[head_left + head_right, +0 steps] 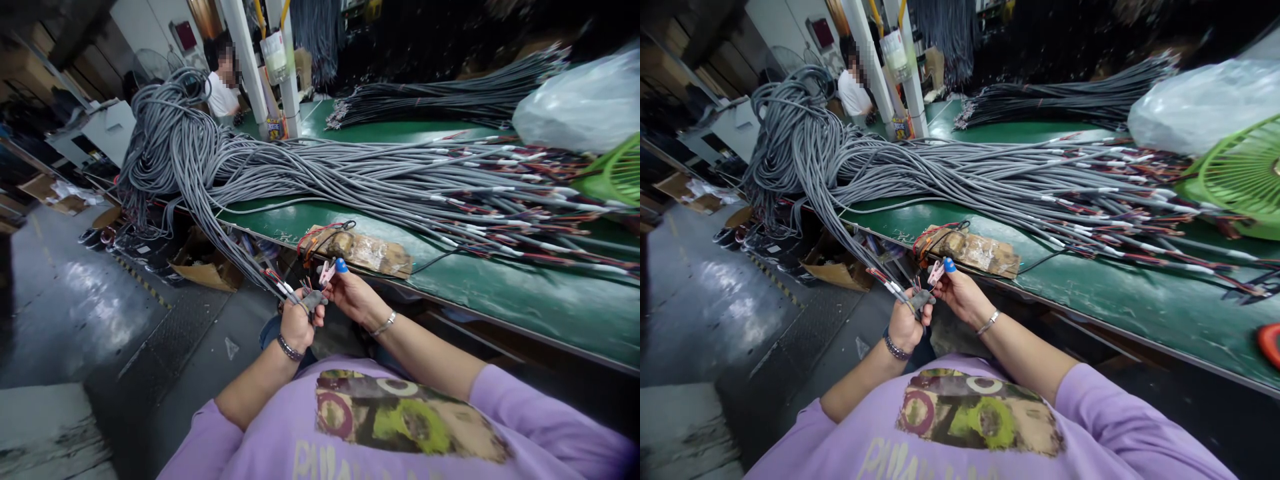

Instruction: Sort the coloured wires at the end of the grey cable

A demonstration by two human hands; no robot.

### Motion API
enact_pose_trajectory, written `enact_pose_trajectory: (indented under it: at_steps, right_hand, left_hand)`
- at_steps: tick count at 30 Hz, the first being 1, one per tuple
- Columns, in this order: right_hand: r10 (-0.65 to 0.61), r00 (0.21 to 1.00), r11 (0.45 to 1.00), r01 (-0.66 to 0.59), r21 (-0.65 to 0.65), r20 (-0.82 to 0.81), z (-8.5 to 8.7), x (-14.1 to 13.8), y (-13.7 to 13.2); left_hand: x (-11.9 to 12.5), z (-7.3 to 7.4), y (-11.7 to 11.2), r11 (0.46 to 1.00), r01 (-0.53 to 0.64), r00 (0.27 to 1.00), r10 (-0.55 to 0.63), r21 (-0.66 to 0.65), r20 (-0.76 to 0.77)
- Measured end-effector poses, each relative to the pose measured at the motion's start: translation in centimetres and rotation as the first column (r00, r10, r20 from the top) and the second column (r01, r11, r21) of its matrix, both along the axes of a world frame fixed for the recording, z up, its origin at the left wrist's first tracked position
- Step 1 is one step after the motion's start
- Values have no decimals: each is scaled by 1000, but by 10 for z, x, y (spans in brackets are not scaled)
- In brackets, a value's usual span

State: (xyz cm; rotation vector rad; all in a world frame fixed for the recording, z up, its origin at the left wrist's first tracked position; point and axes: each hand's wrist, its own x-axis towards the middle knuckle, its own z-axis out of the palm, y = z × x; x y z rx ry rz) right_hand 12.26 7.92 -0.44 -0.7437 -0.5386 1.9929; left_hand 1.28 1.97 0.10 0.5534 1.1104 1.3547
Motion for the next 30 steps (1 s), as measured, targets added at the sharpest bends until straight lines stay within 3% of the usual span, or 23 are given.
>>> enact_pose_trajectory:
  at_steps: [9, 15, 25, 30]
  right_hand:
    - [186, 982, 982, -187, -29, -26, 6, 11, -8]
    - [127, 991, 991, -128, 47, 36, 15, 10, -11]
    - [84, 991, 995, -89, 51, 105, 15, 8, -7]
    - [-10, 977, 979, -33, 199, 213, 6, 6, -6]
  left_hand:
    - [1, 5, -14, 997, -43, 997, 47, 65, -55]
    - [4, 6, -17, 987, -97, 989, 110, 128, -102]
    - [5, 10, -8, 986, -126, 977, 142, 110, -160]
    - [6, 9, -8, 988, -114, 977, 131, 108, -170]
